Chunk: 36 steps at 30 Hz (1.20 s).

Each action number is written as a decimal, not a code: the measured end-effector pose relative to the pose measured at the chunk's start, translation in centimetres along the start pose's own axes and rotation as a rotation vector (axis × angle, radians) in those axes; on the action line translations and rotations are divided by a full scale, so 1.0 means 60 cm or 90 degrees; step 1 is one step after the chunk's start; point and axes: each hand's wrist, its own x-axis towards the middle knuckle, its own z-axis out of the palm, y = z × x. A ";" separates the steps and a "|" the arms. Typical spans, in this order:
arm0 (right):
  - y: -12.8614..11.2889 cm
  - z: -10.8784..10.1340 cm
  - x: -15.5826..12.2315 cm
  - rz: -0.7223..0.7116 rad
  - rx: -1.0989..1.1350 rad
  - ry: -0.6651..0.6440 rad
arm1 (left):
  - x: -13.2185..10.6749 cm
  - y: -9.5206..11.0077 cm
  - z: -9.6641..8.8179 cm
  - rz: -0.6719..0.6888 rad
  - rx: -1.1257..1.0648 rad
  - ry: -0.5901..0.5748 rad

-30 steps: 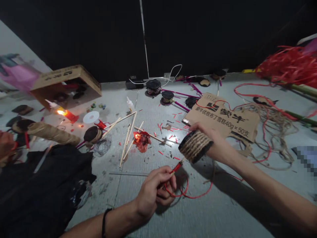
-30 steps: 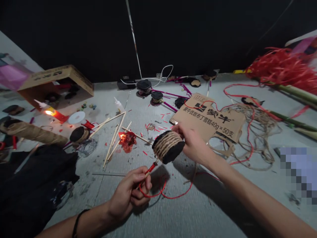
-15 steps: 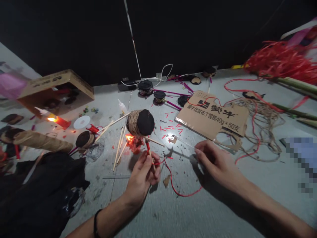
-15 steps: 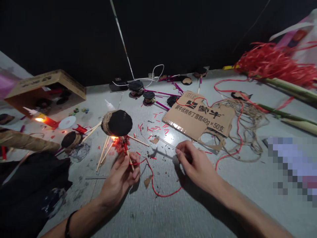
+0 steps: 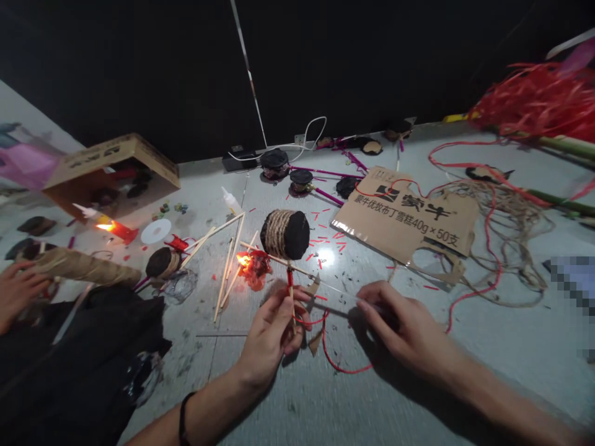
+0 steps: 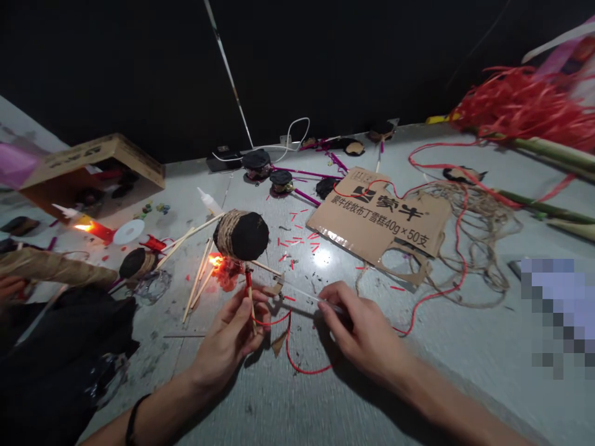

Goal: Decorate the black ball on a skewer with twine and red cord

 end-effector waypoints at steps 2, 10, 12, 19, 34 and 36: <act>-0.002 0.002 -0.001 0.005 0.002 -0.009 | -0.001 0.000 -0.001 0.004 0.012 0.003; -0.003 0.006 -0.005 0.013 0.029 -0.005 | -0.002 -0.001 -0.005 0.010 0.048 0.005; 0.000 0.005 -0.006 0.021 0.037 0.015 | -0.002 -0.001 -0.005 0.016 0.050 0.006; 0.013 -0.004 -0.003 0.041 0.015 0.104 | -0.002 -0.001 0.001 0.026 0.029 -0.004; 0.017 -0.010 0.008 0.055 0.026 0.078 | -0.012 -0.017 -0.007 -0.046 -0.118 -0.199; 0.008 -0.011 0.020 0.037 0.008 0.084 | -0.017 -0.019 -0.004 -0.049 -0.125 -0.229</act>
